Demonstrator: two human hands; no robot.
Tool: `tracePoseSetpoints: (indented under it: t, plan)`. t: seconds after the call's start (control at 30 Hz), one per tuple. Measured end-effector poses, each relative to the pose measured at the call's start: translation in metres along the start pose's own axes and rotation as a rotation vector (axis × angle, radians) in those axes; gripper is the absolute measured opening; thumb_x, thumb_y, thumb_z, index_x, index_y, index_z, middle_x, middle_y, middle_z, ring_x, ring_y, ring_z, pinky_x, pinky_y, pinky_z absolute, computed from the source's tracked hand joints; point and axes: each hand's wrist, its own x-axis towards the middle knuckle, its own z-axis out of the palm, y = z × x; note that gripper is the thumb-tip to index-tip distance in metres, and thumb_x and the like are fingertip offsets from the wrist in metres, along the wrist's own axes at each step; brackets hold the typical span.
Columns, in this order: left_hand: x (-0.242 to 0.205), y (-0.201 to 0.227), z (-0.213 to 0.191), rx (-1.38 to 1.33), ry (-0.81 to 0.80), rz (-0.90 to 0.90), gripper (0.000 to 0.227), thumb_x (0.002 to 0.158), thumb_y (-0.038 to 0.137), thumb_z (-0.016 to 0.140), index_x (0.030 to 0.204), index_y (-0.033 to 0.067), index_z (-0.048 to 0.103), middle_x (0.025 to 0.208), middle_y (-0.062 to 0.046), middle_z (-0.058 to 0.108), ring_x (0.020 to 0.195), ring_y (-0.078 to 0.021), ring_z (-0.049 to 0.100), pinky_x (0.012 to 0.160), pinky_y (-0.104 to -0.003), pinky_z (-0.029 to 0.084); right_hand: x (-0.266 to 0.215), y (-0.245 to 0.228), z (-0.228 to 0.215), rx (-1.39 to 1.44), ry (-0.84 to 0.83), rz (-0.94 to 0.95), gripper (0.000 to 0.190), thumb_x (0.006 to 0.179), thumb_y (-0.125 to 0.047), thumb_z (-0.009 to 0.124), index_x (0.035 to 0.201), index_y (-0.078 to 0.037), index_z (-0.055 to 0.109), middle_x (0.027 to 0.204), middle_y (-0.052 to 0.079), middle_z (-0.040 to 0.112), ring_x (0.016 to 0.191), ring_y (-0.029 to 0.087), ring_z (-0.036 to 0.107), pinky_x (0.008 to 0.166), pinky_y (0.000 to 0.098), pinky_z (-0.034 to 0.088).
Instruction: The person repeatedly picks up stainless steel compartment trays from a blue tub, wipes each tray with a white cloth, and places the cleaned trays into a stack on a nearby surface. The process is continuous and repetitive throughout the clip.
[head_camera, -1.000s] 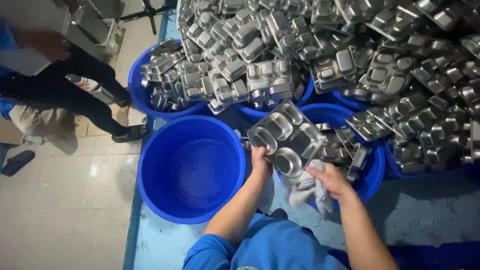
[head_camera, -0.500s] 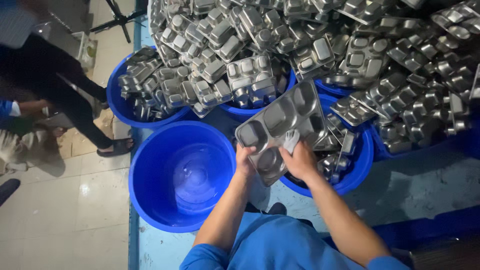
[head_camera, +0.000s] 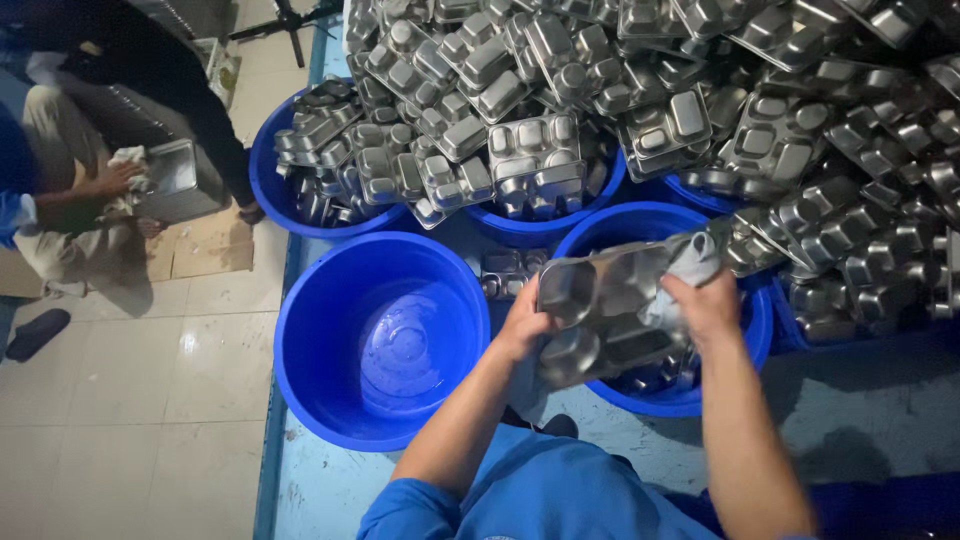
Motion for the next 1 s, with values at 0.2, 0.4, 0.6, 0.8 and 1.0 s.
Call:
tracePoseSetpoints:
  t: [0.2,0.4,0.6,0.8,1.0]
  plan:
    - [0.003,0.007,0.026,0.167,-0.072,-0.015,0.091,0.062,0.014,0.068,0.149,0.0064,0.045,0.136,-0.007,0.058,0.128,-0.0187,0.055,0.112,-0.033,0.042,-0.056,0.03,0.051,-0.483,0.273,-0.62,0.064,0.093,-0.016,0.074,0.145,0.007,0.046,0.14,0.027,0.053,0.132,0.035,0.051,0.11,0.0436,0.04]
    - [0.015,-0.002,0.028,0.247,-0.05,-0.081,0.086,0.072,0.028,0.079,0.149,0.0037,0.048,0.134,-0.012,0.061,0.124,-0.0226,0.057,0.109,-0.038,0.046,-0.045,0.039,0.056,0.105,-0.073,0.063,0.046,0.099,-0.027,0.065,0.131,0.005,0.063,0.125,0.029,0.065,0.111,0.045,0.061,0.094,0.0473,0.046]
    - [0.024,-0.056,0.006,0.112,0.016,0.025,0.08,0.09,0.044,0.069,0.156,0.0057,0.045,0.146,-0.01,0.059,0.134,-0.0187,0.055,0.115,-0.033,0.043,-0.09,0.009,0.089,-0.425,-0.144,-0.581,0.041,0.097,-0.031,0.063,0.122,0.002,0.062,0.119,0.024,0.063,0.117,0.039,0.06,0.101,0.0501,0.044]
    - [0.039,-0.093,0.001,-0.08,0.317,-0.095,0.064,0.086,0.032,0.075,0.139,0.0042,0.052,0.118,-0.01,0.064,0.104,-0.0202,0.06,0.093,-0.037,0.051,-0.064,-0.036,0.102,-0.722,-0.272,-0.617,0.046,0.091,-0.043,0.061,0.108,0.0,0.064,0.109,0.022,0.065,0.106,0.042,0.059,0.094,0.0525,0.047]
    - [0.038,-0.076,0.024,-0.096,0.33,0.149,0.049,0.09,0.027,0.07,0.133,0.0058,0.056,0.116,-0.008,0.064,0.106,-0.0188,0.061,0.097,-0.034,0.051,-0.078,-0.033,0.087,-0.725,-0.119,-0.847,0.056,0.085,-0.048,0.061,0.109,0.003,0.062,0.11,0.022,0.059,0.102,0.044,0.058,0.087,0.0522,0.047]
